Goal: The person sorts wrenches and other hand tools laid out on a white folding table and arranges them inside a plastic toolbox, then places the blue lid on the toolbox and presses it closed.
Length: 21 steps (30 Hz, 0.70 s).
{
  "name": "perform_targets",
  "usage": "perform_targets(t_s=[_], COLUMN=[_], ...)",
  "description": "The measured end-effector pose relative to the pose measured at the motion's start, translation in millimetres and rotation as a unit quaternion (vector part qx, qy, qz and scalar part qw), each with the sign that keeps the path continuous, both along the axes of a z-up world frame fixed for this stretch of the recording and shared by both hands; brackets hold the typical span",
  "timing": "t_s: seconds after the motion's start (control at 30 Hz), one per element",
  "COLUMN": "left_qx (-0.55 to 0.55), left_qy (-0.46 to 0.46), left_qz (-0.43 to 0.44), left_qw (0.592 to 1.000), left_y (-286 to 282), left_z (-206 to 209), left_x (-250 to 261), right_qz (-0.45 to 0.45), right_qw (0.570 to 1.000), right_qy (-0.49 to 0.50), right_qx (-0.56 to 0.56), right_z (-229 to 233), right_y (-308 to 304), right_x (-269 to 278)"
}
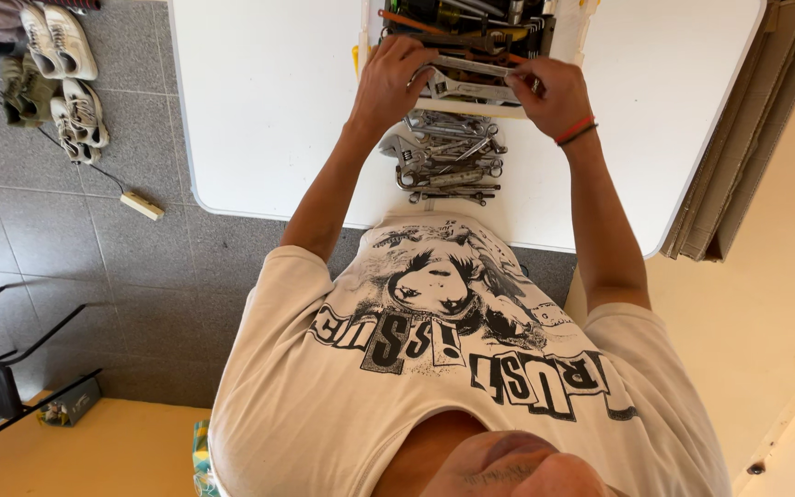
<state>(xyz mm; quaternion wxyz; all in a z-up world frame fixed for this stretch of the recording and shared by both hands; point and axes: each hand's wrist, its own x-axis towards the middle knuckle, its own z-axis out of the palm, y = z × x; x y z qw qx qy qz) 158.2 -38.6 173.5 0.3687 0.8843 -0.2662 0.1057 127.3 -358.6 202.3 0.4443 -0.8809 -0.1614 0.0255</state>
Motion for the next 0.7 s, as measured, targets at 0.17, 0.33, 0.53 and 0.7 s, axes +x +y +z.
perform_targets(t_s=[0.17,0.33,0.53,0.7], left_qx=[-0.081,-0.118,-0.122,-0.013], left_qy=[0.003,0.089,0.283,0.24], left_qz=[-0.017,0.036,0.067,0.013], left_qw=[0.997,0.988,0.949,0.971], left_y=[4,13,7,-2], left_z=[15,-6,-71,-111], left_x=[-59,-108,-149,-182], right_qz=[-0.031,-0.045,-0.018,0.049], right_qw=[0.973,0.938,0.975,0.98], right_qy=[0.213,0.321,0.223,0.122], right_qx=[0.084,0.126,0.005,-0.152], right_z=[4,-61,-151,-168], right_y=[1,-1,13,33], right_x=[-63,-99,-131,-163])
